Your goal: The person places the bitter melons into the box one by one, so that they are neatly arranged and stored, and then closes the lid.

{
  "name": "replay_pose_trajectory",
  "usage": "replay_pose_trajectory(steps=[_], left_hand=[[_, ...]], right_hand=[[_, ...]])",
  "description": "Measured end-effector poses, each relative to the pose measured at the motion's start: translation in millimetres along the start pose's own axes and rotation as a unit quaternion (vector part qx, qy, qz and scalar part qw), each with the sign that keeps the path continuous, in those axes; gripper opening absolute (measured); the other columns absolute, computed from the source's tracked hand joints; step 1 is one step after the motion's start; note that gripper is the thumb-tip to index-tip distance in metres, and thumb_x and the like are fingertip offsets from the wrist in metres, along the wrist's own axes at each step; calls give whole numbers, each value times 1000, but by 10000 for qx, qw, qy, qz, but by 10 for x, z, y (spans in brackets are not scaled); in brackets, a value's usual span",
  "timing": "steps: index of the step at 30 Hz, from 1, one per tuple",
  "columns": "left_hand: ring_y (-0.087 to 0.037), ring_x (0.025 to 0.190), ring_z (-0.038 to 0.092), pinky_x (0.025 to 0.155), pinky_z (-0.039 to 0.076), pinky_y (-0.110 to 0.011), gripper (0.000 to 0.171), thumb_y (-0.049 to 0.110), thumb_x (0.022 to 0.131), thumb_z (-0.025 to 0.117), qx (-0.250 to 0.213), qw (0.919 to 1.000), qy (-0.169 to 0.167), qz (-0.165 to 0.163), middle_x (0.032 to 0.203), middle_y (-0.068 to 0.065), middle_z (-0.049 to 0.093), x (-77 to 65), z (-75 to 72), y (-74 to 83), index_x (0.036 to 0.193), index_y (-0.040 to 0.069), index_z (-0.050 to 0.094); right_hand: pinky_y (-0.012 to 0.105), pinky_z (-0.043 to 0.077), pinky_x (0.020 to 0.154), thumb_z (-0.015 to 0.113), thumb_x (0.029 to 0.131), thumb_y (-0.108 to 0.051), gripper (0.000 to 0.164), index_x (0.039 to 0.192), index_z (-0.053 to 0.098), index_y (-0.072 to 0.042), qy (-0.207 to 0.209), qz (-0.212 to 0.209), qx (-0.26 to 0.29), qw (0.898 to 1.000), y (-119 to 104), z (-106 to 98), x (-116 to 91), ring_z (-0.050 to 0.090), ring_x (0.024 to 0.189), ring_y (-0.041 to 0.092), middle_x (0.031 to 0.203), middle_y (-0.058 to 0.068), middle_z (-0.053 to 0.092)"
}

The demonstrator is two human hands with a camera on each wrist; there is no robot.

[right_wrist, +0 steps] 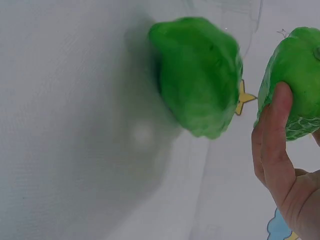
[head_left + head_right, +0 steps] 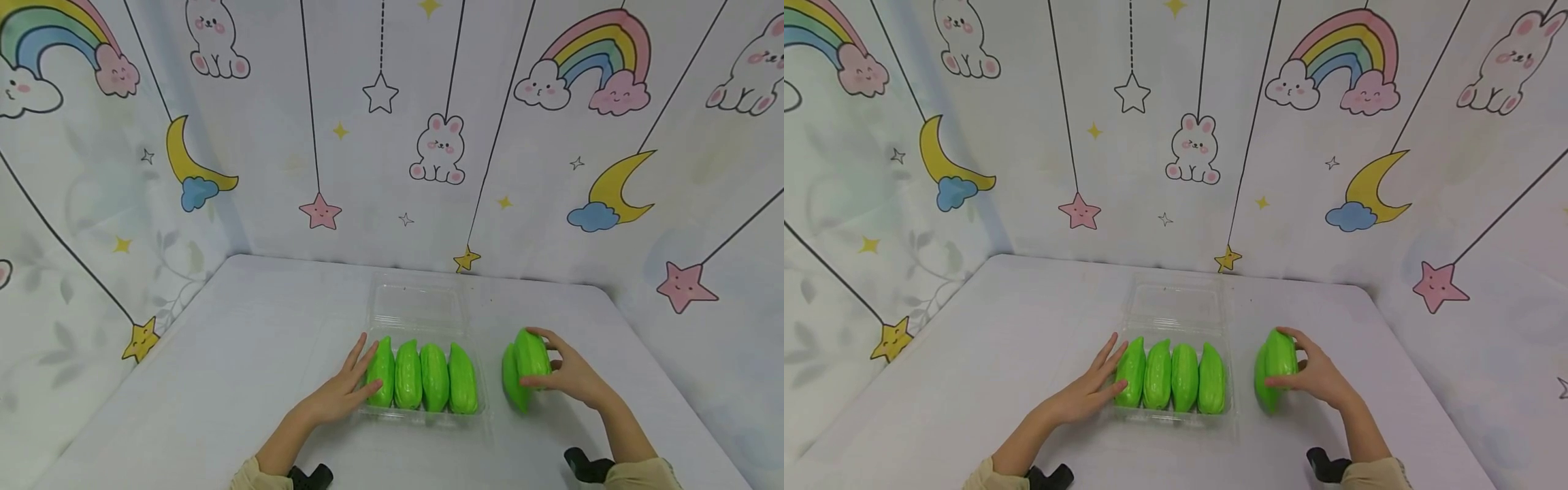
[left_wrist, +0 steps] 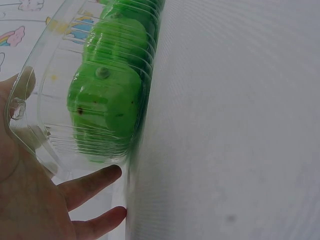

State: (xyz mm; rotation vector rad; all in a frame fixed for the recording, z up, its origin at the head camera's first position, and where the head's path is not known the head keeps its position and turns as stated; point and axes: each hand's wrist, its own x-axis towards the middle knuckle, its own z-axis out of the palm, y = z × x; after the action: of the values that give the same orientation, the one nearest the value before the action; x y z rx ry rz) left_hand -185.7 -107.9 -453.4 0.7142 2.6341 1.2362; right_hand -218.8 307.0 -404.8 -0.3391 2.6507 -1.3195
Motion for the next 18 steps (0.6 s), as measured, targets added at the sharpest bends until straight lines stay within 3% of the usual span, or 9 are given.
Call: replay_pose_trajectory(steps=[18], left_hand=[[-37,135,10,96,29,-61,68,43,96,41,46,10000,5,-53,151,-2,-16,7,1,-3,148,23,2]], right_hand=[[36,50,66,80,70,-21,89,142,28,-14,-54,-159,-100,9998,-380,108,9,53,101,41,134,28,28]])
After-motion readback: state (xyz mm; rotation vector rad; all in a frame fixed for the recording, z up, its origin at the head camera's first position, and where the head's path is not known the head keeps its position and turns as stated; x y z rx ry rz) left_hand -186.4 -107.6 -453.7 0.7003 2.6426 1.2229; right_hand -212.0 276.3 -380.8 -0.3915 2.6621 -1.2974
